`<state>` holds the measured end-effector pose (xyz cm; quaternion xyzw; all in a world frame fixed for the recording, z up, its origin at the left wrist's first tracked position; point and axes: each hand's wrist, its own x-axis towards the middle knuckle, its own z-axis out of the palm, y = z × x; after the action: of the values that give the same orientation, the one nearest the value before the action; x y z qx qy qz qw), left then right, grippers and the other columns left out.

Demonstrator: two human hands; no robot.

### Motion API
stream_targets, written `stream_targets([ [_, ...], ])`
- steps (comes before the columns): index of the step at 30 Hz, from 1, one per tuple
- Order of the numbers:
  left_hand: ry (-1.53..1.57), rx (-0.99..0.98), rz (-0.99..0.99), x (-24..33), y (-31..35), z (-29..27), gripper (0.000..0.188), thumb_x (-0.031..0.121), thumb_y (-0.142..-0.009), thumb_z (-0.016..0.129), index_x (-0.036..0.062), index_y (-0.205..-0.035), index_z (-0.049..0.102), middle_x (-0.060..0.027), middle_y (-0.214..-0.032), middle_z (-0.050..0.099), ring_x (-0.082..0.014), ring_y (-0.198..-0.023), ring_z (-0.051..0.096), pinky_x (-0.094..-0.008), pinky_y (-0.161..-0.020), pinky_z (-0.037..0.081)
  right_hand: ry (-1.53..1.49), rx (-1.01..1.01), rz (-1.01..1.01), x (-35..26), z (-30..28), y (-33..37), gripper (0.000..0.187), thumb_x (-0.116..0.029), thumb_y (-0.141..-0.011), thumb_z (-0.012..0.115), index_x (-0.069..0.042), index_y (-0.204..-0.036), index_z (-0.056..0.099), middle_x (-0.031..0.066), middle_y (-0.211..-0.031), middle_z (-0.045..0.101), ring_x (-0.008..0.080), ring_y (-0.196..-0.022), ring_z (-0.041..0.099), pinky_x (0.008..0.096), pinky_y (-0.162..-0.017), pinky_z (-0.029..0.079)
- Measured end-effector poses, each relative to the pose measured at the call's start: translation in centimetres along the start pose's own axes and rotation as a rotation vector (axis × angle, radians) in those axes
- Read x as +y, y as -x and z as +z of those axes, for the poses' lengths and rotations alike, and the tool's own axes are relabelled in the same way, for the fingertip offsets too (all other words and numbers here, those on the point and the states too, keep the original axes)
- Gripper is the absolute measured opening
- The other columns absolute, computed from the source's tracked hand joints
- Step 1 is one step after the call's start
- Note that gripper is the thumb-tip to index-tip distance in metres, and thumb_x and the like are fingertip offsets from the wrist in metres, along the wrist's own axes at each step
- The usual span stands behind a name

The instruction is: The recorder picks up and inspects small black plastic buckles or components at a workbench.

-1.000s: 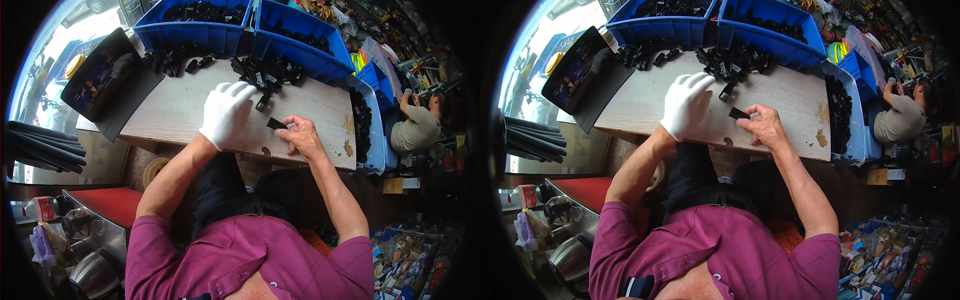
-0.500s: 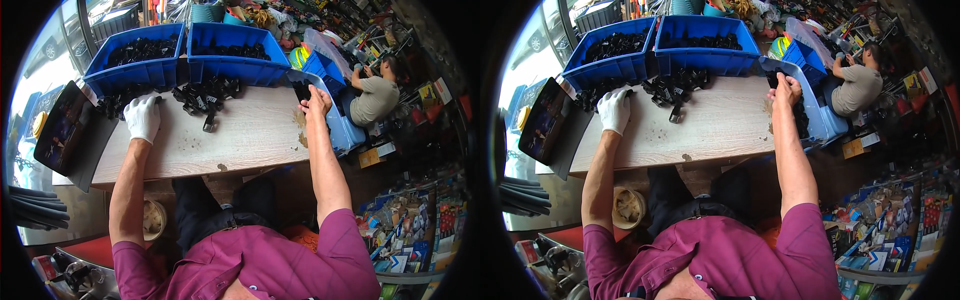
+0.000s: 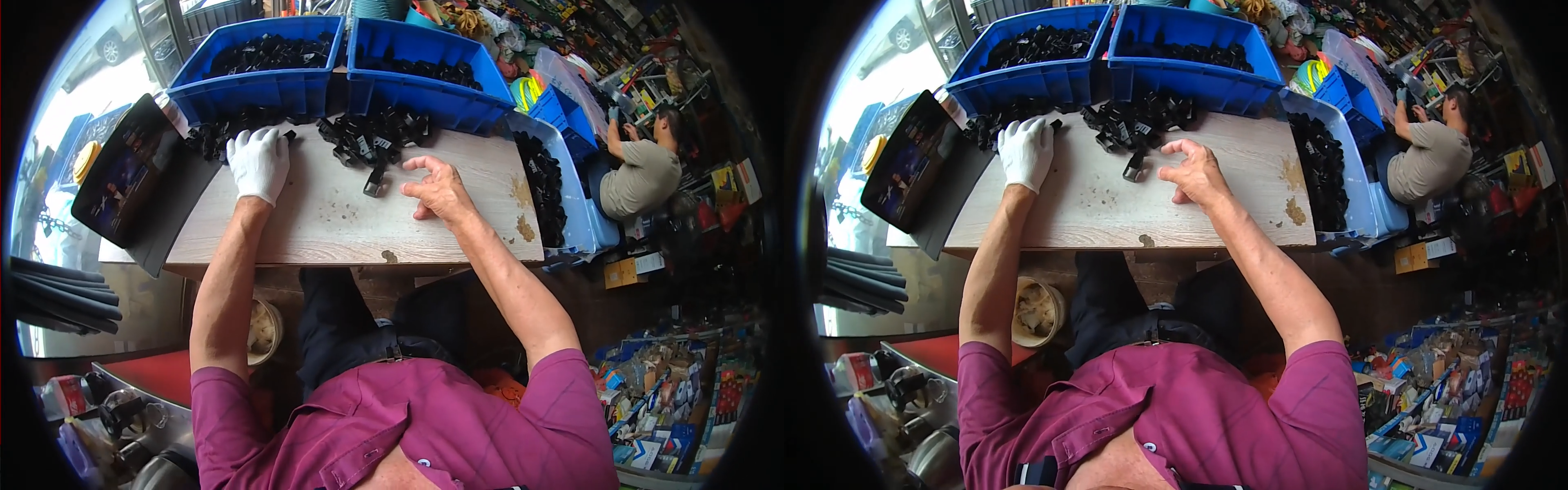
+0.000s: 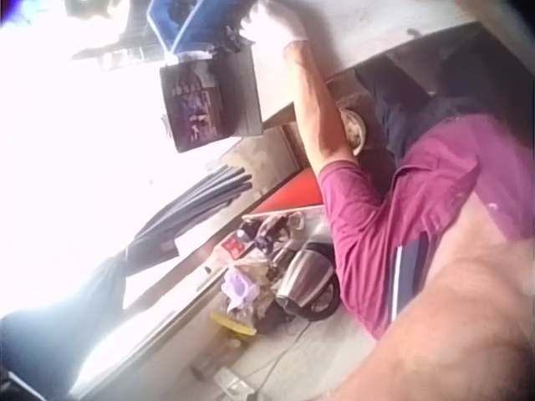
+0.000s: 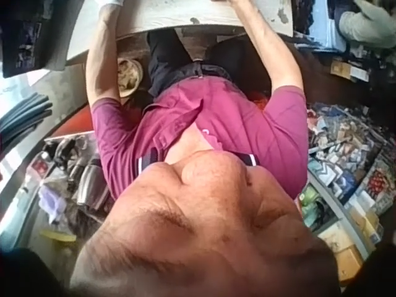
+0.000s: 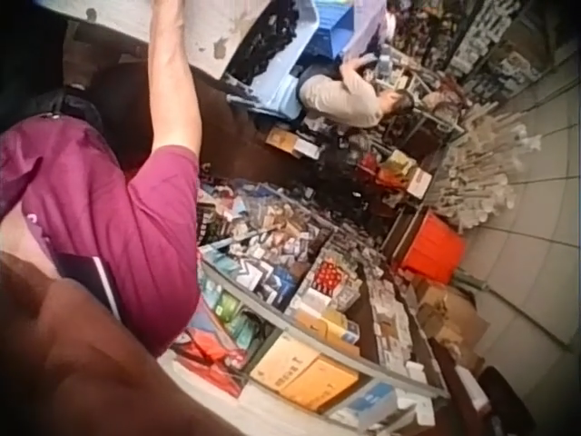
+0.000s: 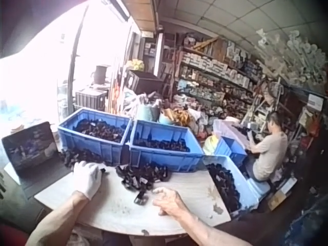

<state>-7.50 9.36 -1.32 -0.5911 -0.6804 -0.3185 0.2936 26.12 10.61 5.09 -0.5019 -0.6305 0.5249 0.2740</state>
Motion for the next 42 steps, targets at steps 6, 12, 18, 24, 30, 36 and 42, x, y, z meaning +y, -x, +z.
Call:
stream_targets([
  [6,0.113,-0.193,0.117,0.9,-0.2,-0.6,0.018,0.019,-0.091,0.069,0.0121,-0.105,0.077,-0.0082,-0.103,0.077,-0.0311,-0.101,0.067,-0.046,-0.096,0.048,0.088,-0.065,-0.005,-1.2,2.3,-0.7,0.052,-0.005,-0.081,0.078,-0.006,-0.132,0.065,-0.001,-0.06,0.055,0.0091,-0.043,0.054,0.0272,-0.042,0.052],
  [12,0.102,-0.171,0.217,1.7,0.7,-1.2,0.011,0.012,-0.092,0.06,0.0139,-0.102,0.065,-0.0077,-0.092,0.074,-0.0319,-0.091,0.068,-0.0476,-0.089,0.045,0.233,-0.113,-0.012,-1.7,3.2,-1.0,0.056,-0.009,-0.079,0.074,-0.01,-0.134,0.065,0.0,-0.06,0.056,0.0099,-0.044,0.053,0.0285,-0.041,0.052],
  [18,0.332,-0.167,0.151,3.4,1.1,-4.0,0.021,0.008,-0.089,0.064,0.0106,-0.11,0.068,-0.0116,-0.088,0.073,-0.0338,-0.087,0.068,-0.049,-0.084,0.049,0.374,-0.041,0.019,-1.5,3.8,-1.4,0.054,-0.016,-0.075,0.077,-0.01,-0.128,0.069,0.0001,-0.064,0.057,0.013,-0.051,0.058,0.0304,-0.041,0.055],
  [24,0.672,-0.255,0.052,8.1,2.6,-6.6,0.031,0.01,-0.091,0.07,0.0069,-0.121,0.07,-0.016,-0.106,0.074,-0.037,-0.099,0.069,-0.0445,-0.086,0.055,0.417,-0.048,0.005,-1.6,3.9,-1.6,0.046,-0.018,-0.074,0.078,-0.009,-0.119,0.07,0.0008,-0.065,0.059,0.0146,-0.054,0.06,0.0325,-0.042,0.057],
  [30,0.735,-0.302,0.251,9.9,2.8,-5.0,0.022,0.009,-0.09,0.065,0.0093,-0.111,0.072,-0.0114,-0.093,0.073,-0.035,-0.09,0.069,-0.0458,-0.08,0.056,0.447,-0.11,-0.035,-0.6,3.6,-2.1,0.036,-0.016,-0.074,0.075,-0.006,-0.108,0.071,0.0039,-0.059,0.06,0.0166,-0.047,0.061,0.033,-0.046,0.054],
  [36,0.734,-0.446,0.273,10.6,2.3,-5.0,0.025,0.007,-0.093,0.064,0.0077,-0.117,0.072,-0.0123,-0.105,0.075,-0.0351,-0.097,0.07,-0.043,-0.085,0.056,0.422,-0.061,-0.122,0.2,3.5,-2.1,0.033,-0.007,-0.073,0.066,-0.006,-0.105,0.073,0.0056,-0.053,0.059,0.0175,-0.043,0.06,0.0329,-0.051,0.052],
  [42,0.77,-0.405,0.313,10.8,2.5,-4.8,0.023,0.006,-0.091,0.065,0.0063,-0.112,0.072,-0.0123,-0.104,0.074,-0.0345,-0.096,0.07,-0.0421,-0.082,0.057,0.399,-0.056,-0.126,0.2,3.7,-1.9,0.031,0.0,-0.073,0.062,-0.006,-0.102,0.073,0.006,-0.051,0.059,0.0165,-0.041,0.059,0.033,-0.046,0.048],
])
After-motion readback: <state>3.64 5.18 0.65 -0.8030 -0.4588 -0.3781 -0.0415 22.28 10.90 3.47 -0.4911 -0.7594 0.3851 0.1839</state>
